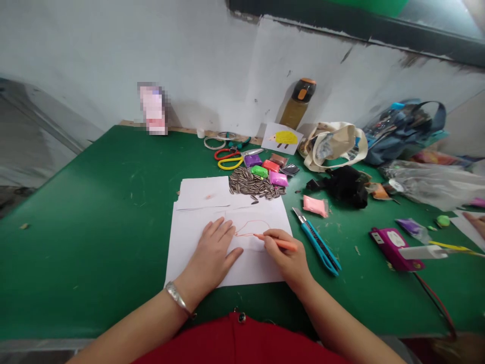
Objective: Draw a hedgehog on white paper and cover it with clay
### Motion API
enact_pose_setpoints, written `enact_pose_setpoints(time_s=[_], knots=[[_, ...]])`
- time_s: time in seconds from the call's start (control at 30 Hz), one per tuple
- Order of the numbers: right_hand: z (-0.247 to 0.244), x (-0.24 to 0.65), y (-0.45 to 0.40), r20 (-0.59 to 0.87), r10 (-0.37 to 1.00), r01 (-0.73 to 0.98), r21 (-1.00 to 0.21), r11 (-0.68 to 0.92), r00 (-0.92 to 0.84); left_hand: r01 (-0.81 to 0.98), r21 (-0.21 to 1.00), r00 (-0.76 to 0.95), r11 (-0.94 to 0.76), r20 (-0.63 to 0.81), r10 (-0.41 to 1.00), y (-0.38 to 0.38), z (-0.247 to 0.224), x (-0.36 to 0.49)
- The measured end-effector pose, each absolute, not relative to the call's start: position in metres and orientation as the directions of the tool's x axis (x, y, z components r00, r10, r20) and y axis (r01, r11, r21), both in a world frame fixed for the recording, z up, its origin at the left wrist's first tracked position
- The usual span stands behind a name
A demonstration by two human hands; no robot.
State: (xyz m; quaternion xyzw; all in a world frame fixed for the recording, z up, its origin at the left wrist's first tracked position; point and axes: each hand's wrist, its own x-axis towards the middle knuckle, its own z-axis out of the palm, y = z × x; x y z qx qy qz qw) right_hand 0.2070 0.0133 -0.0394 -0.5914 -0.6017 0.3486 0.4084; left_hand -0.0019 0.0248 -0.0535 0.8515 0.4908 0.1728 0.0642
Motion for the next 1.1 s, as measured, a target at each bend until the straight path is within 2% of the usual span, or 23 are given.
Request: enact_pose_setpoints(time_s=[0.13,0.6,0.9,1.1], knots=[[-0.041,0.205,0.014,0.118,0.993,0.481,-0.869,0.113,-0.021,0.815,0.275,0.462,-0.511,0.226,0.858,0.025,-0.052,-0.002],[-0.043,0.204,0.019,0.123,0.992,0.510,-0.852,0.119,-0.026,0.814,0.238,0.474,-0.530,0.257,0.843,0.028,-0.059,-0.005],[-0.043,0.205,0.018,0.120,0.992,0.480,-0.869,0.118,-0.025,0.814,0.224,0.475,-0.536,0.275,0.836,0.027,-0.062,-0.005],[-0.045,0.208,0.017,0.118,0.992,0.481,-0.868,0.124,-0.044,0.814,0.257,0.458,-0.521,0.268,0.847,0.027,-0.060,-0.003]])
